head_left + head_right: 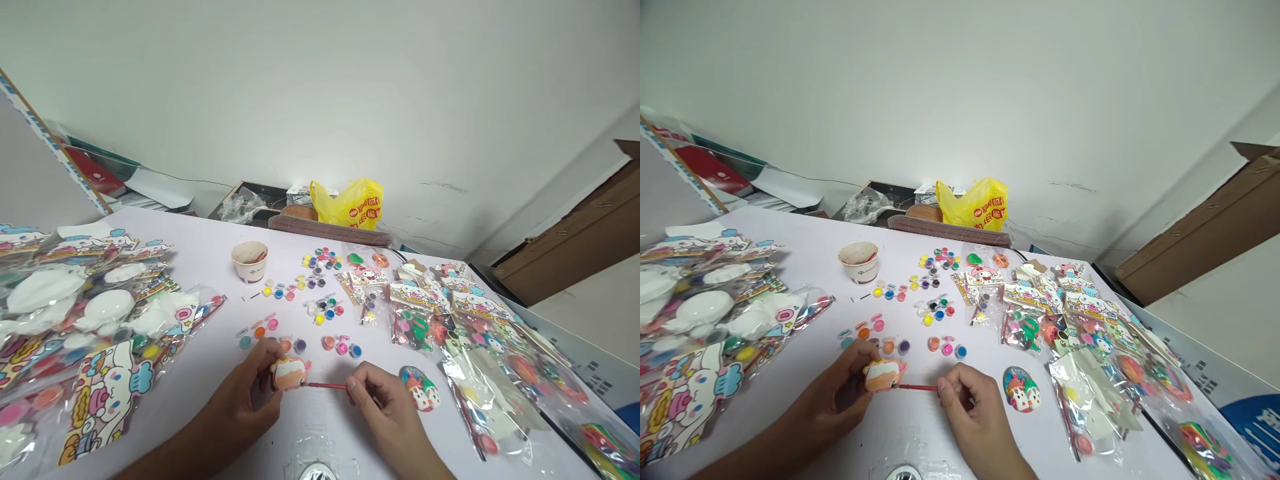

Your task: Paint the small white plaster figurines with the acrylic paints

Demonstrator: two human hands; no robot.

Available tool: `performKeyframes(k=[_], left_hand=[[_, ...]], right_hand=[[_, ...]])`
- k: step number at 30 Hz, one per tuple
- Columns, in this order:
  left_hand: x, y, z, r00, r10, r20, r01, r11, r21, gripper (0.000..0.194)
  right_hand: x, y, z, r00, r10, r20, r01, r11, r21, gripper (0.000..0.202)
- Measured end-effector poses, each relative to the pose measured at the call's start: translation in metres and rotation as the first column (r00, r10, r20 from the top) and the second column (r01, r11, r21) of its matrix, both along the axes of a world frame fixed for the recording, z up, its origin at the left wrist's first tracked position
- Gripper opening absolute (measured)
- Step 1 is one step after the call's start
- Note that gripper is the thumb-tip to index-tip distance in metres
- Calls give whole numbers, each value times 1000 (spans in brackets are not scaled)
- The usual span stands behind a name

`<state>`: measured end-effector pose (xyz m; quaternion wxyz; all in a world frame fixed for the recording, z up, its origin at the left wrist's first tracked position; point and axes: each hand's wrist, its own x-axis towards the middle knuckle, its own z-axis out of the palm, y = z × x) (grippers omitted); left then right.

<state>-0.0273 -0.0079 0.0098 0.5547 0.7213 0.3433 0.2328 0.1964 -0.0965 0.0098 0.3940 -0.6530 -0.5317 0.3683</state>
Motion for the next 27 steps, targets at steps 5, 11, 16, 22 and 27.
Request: performKeyframes(k=[5, 11, 16, 22, 27], left_hand=[[2, 0, 2, 1000, 15, 6, -15, 1000, -5, 17], [2, -2, 2, 998, 49, 42, -49, 999, -11, 18], [1, -1, 1, 1000, 26, 3, -26, 1000, -5, 20], [2, -1, 1, 1000, 22, 14, -22, 1000, 7, 20], [2, -1, -1, 999, 34, 5, -34, 999, 19, 18]], right_hand=[[1, 0, -1, 999, -25, 20, 25, 1000, 6, 42], [0, 0, -2, 1000, -7, 7, 7, 1000, 11, 42], [0, -1, -2, 1000, -24, 5, 24, 1000, 0, 42], [-2, -1, -2, 1000, -4, -7, 4, 1000, 9, 43], [0, -2, -4, 1000, -19, 14, 19, 1000, 0, 42]])
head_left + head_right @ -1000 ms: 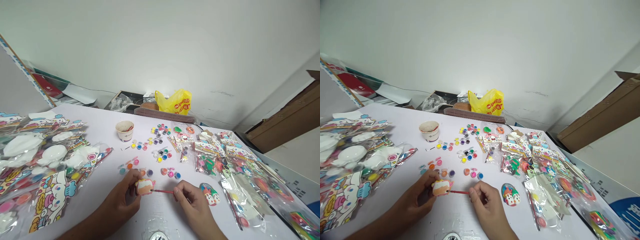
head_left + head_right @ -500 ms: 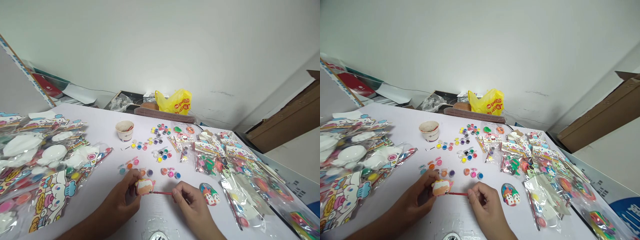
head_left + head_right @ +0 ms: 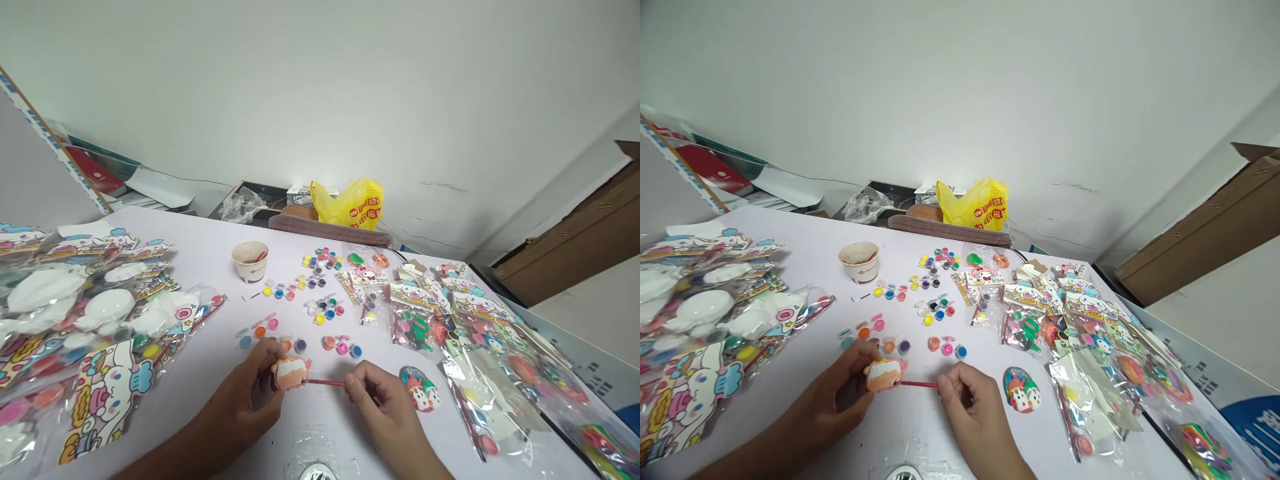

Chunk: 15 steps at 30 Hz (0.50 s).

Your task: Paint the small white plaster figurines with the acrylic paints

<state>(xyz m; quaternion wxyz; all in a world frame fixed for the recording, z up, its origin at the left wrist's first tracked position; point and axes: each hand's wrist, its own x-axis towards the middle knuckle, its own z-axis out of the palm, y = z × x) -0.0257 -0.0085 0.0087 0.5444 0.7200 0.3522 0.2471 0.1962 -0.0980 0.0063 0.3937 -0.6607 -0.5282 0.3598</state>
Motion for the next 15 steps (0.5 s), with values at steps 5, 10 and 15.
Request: performKeyframes(k=[5, 10, 15], left_hand=[[1, 0, 3, 1000, -23, -11, 23, 1000, 5, 16], [1, 0, 5, 1000, -18, -13, 18, 1000, -4, 17], [1, -1, 5, 1000, -28, -1, 28, 1000, -14, 16]], right_hand=[[1, 1, 1, 1000, 14, -13, -14, 1000, 6, 41], [-2, 1, 2, 1000, 15, 0, -15, 1000, -2, 42], [0, 1, 1, 1000, 14, 21, -13, 1000, -15, 42]])
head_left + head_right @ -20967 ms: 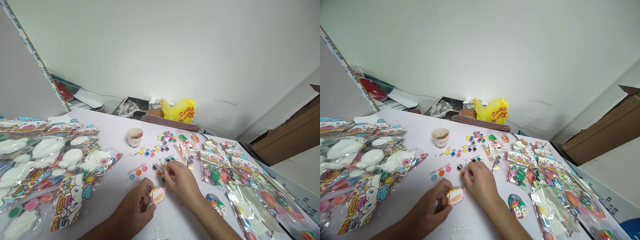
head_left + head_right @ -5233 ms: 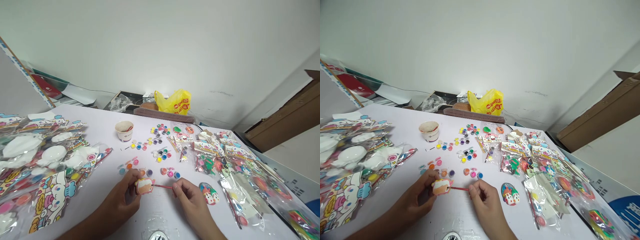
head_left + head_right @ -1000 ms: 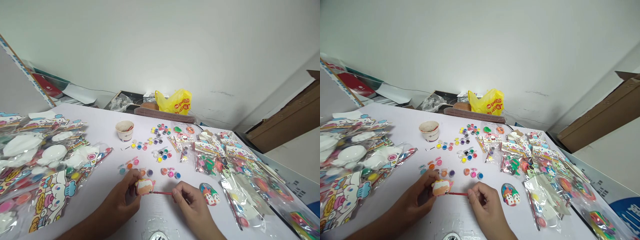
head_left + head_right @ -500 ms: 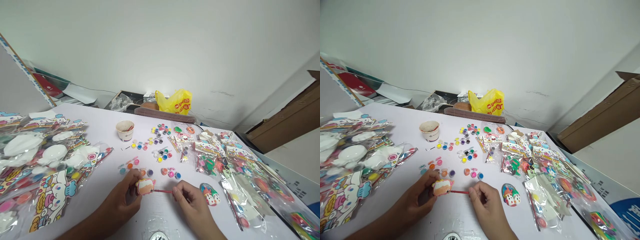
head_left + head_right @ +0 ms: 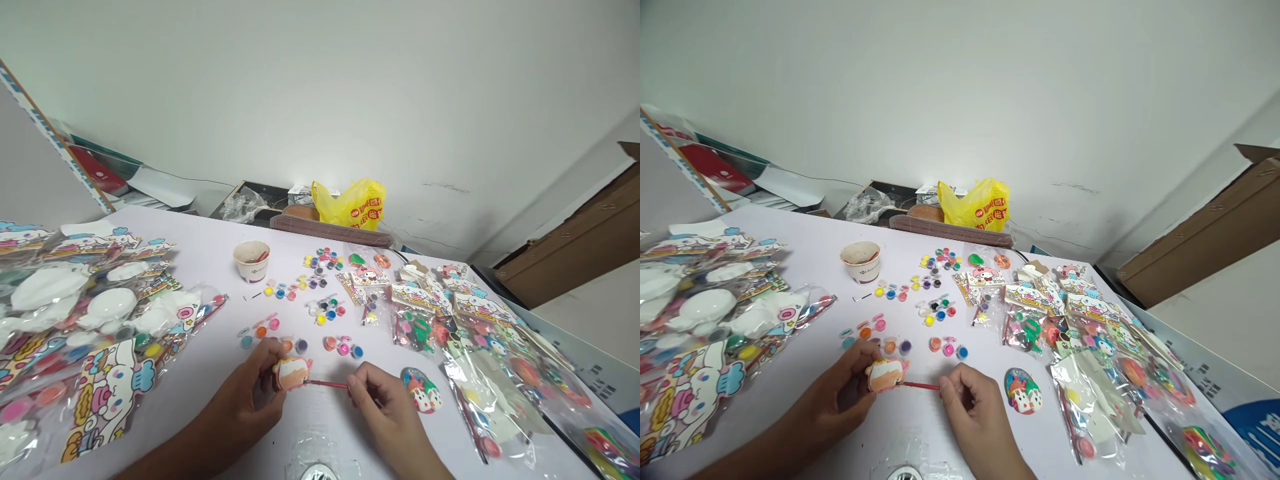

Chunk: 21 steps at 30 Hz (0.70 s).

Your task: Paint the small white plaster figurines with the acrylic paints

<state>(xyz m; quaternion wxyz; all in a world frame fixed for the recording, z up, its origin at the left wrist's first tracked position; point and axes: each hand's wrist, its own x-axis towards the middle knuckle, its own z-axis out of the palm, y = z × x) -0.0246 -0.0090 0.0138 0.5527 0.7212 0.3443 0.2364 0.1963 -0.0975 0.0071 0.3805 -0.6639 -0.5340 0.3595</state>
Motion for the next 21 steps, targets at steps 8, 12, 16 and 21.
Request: performKeyframes(k=[8, 12, 16, 21], left_hand=[[2, -2, 2, 999, 50, 6, -51, 999, 4, 15], [3, -2, 2, 998, 60, 4, -60, 998, -9, 16], [2, -2, 2, 999, 40, 20, -40, 999, -16, 17], [1, -1, 1, 999, 38, -6, -39, 999, -7, 18]], right_hand=[[-4, 1, 1, 1000, 3, -28, -4, 1000, -6, 44], [-5, 1, 2, 999, -4, -34, 4, 1000, -4, 45], [-5, 1, 1, 998, -1, -56, 1, 1000, -1, 45], [-5, 2, -1, 999, -1, -45, 0, 1000, -10, 45]])
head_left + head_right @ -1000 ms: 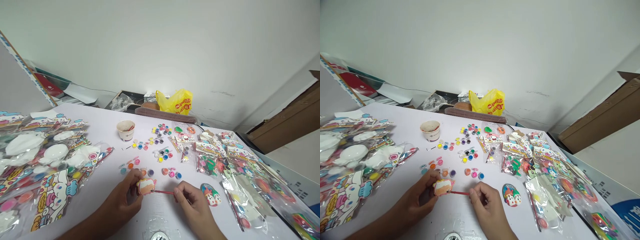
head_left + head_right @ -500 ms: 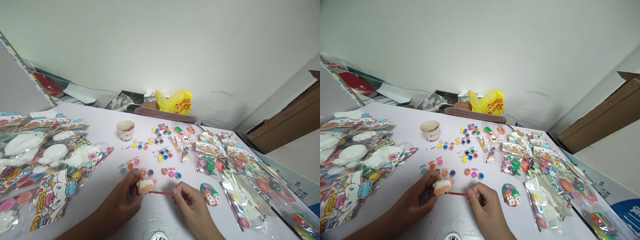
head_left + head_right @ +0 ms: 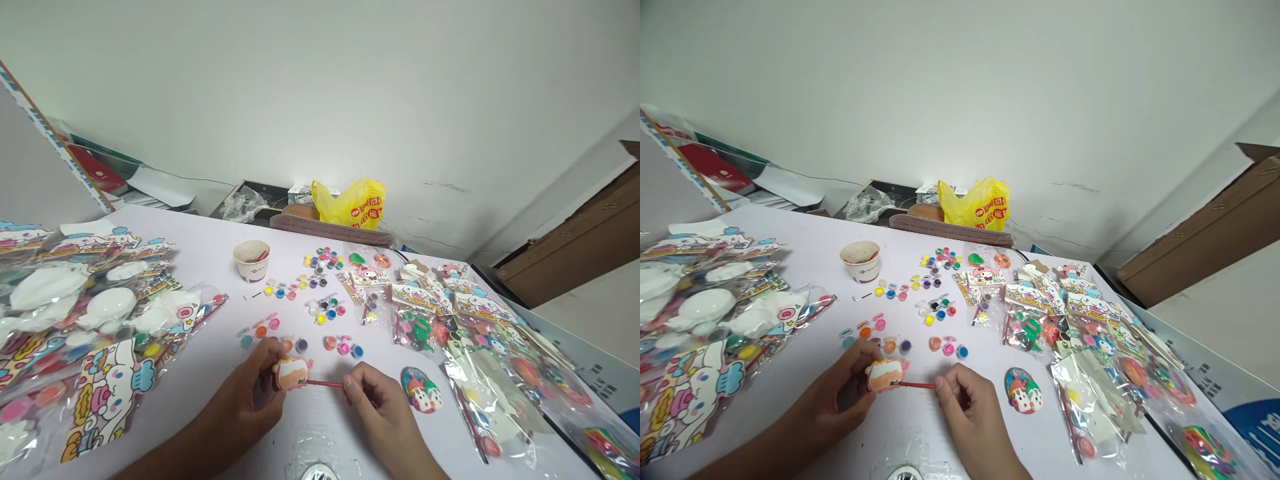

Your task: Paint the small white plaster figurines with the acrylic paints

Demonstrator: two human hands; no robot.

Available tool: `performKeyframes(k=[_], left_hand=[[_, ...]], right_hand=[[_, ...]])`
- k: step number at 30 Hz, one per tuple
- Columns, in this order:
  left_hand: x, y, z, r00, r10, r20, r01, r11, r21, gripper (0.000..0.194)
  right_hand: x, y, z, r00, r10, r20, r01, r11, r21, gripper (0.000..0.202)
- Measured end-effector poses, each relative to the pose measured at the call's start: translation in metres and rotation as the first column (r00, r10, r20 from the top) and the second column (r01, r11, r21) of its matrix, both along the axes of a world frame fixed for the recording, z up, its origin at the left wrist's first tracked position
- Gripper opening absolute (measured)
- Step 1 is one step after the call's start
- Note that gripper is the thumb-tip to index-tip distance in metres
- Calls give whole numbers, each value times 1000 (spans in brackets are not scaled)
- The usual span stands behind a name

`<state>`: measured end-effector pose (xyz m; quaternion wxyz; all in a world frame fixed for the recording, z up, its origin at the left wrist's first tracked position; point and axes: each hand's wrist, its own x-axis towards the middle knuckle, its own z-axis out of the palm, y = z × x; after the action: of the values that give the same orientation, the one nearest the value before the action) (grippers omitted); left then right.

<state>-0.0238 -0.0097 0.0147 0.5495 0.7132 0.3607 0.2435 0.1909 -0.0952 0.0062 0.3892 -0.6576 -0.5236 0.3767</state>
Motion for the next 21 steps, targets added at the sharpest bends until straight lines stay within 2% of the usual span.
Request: performKeyframes(k=[8, 15, 21], left_hand=[[-1, 1, 1, 999, -35, 2, 35, 999, 17, 14], [0, -1, -2, 1000, 27, 5, -27, 1000, 9, 16], [0, -2, -2, 999, 29, 19, -29, 1000, -2, 18]], right_hand=[[0, -1, 0, 999, -8, -37, 8, 1000, 8, 44], [-2, 0, -4, 999, -2, -45, 2, 1000, 20, 43], [-2, 1, -7, 999, -14, -30, 15, 999, 39, 42]])
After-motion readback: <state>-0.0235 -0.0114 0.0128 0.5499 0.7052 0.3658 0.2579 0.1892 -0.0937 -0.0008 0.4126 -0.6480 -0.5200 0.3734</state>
